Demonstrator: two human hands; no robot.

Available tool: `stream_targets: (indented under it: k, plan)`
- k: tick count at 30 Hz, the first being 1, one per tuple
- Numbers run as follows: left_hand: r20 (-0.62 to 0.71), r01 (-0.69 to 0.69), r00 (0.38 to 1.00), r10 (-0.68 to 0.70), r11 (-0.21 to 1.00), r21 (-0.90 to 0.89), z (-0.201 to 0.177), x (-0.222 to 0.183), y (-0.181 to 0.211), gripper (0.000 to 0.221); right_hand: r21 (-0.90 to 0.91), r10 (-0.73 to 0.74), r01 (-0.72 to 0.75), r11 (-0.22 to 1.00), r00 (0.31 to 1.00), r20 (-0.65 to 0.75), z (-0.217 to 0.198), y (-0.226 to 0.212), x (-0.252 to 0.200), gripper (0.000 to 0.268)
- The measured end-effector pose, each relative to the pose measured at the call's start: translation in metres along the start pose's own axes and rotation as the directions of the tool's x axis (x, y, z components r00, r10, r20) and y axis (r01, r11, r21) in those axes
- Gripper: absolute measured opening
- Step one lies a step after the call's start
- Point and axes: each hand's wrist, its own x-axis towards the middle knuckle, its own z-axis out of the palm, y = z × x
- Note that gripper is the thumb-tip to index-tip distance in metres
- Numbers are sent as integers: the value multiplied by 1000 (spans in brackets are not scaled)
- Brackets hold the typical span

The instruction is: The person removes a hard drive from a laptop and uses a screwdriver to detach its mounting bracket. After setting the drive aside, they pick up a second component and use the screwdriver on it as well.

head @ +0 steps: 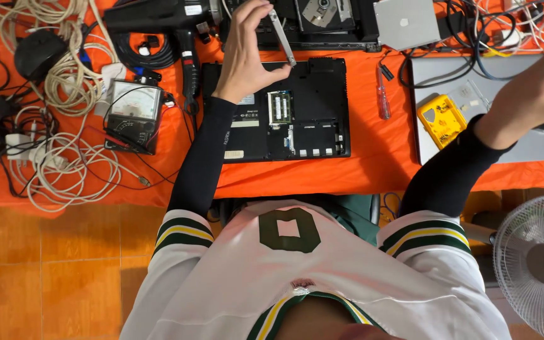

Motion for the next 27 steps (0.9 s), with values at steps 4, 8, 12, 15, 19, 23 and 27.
stream_targets:
  k: [4,8,12,15,19,23,27]
  plan:
    - [0,30,1000,-30,999,-22,0,-1,1,105,-87,-61,68,994,995,83,-29,-8,-14,34]
    - [21,39,999,-39,999,-28,1,-4,3,106,-104,24,-20,994,999,30,-39,-42,-28,33]
    - [51,59,997,-58,998,-18,1,-5,3,106,-8,66,-66,998,997,34,-52,-53,-49,22]
    - [59,64,996,-63,998,-19,0,-6,4,106,-15,52,-51,999,998,34,-59,-63,-65,16]
    - [93,98,991,-95,995,-32,1,-11,1,105,-78,61,-57,995,997,45,-78,-66,-87,16]
    - [98,84,992,-81,996,-26,5,-16,-4,105,-133,86,-84,988,996,14,-98,-64,-103,15]
    - [98,78,992,-76,997,-19,5,-14,-2,105,-169,166,-178,969,983,-80,-107,-63,-119,16]
